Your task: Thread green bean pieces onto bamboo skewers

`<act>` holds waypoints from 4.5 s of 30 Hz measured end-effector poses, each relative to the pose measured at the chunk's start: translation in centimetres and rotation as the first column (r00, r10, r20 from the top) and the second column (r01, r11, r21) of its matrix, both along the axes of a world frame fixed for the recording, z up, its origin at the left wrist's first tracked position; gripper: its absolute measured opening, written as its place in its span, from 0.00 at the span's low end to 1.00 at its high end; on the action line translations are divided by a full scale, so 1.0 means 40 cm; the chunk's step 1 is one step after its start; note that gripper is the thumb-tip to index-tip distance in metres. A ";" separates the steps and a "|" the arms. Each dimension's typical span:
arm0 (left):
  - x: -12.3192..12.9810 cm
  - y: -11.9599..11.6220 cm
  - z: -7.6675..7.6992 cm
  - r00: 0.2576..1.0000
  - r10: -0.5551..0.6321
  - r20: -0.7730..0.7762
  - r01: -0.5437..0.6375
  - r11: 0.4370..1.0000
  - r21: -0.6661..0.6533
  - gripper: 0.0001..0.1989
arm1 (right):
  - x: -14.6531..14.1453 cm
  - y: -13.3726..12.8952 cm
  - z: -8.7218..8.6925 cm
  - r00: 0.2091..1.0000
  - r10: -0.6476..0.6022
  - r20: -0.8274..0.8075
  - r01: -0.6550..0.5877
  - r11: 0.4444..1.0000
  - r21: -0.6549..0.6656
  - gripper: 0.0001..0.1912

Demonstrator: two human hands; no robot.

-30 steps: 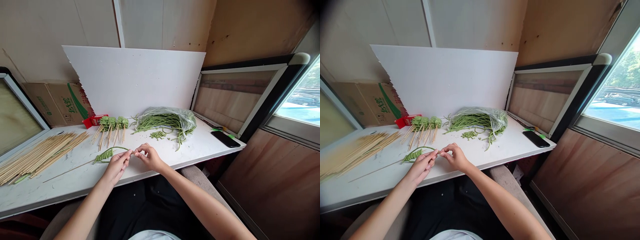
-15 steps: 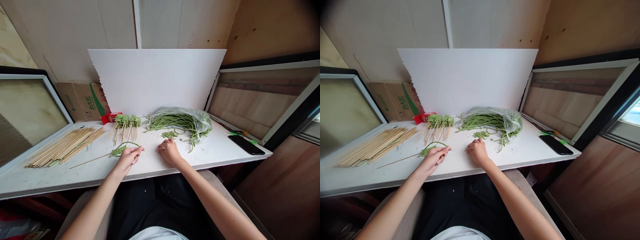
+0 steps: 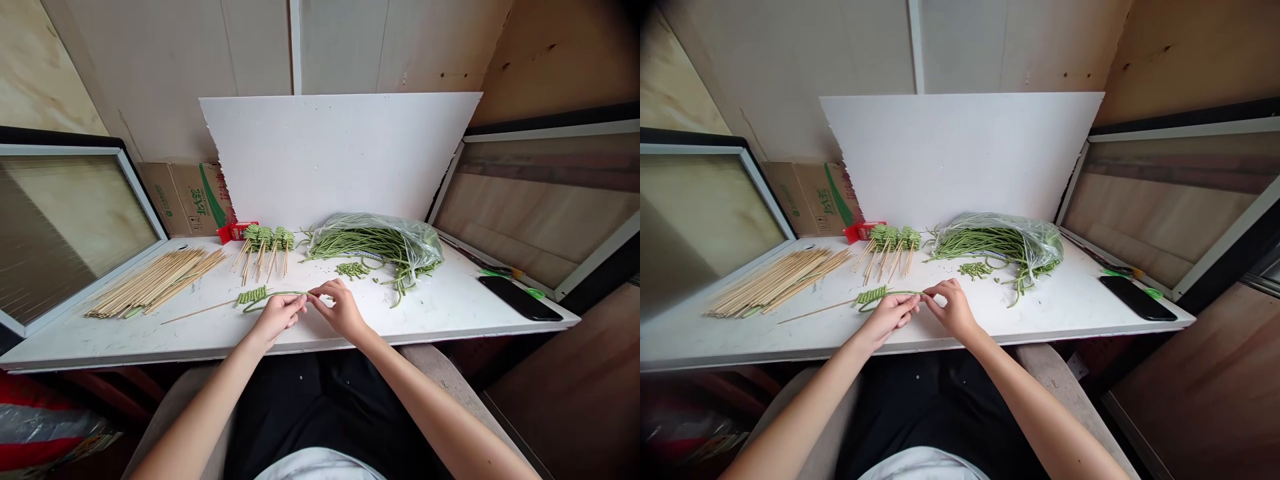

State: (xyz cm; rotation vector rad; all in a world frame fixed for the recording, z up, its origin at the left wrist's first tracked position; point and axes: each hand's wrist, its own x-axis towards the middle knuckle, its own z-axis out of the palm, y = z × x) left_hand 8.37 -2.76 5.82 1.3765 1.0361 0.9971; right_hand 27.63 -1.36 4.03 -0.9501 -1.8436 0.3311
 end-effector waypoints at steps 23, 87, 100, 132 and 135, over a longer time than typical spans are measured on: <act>-0.062 0.037 -0.009 0.854 0.292 -0.431 0.052 0.777 0.628 0.12 | 0.014 0.012 -0.002 0.996 0.021 -0.091 -0.032 0.991 -0.127 0.14; -0.026 0.056 -0.074 0.992 0.120 -0.032 -0.101 0.929 0.357 0.22 | 0.050 0.029 0.016 0.992 0.127 0.016 -0.120 0.965 -0.235 0.29; -0.017 0.030 -0.050 0.934 0.219 -0.283 -0.003 0.797 0.604 0.09 | 0.032 0.019 0.005 0.988 0.154 0.021 -0.150 0.978 -0.144 0.12; 0.034 0.079 -0.029 0.921 0.054 -0.386 0.152 0.861 0.485 0.10 | 0.052 0.033 0.011 0.963 -0.009 0.269 -0.048 0.978 0.204 0.16; 0.036 0.087 -0.035 0.937 0.015 -0.349 0.172 0.850 0.497 0.08 | 0.039 0.036 -0.008 0.984 -0.020 0.175 -0.013 0.983 0.185 0.16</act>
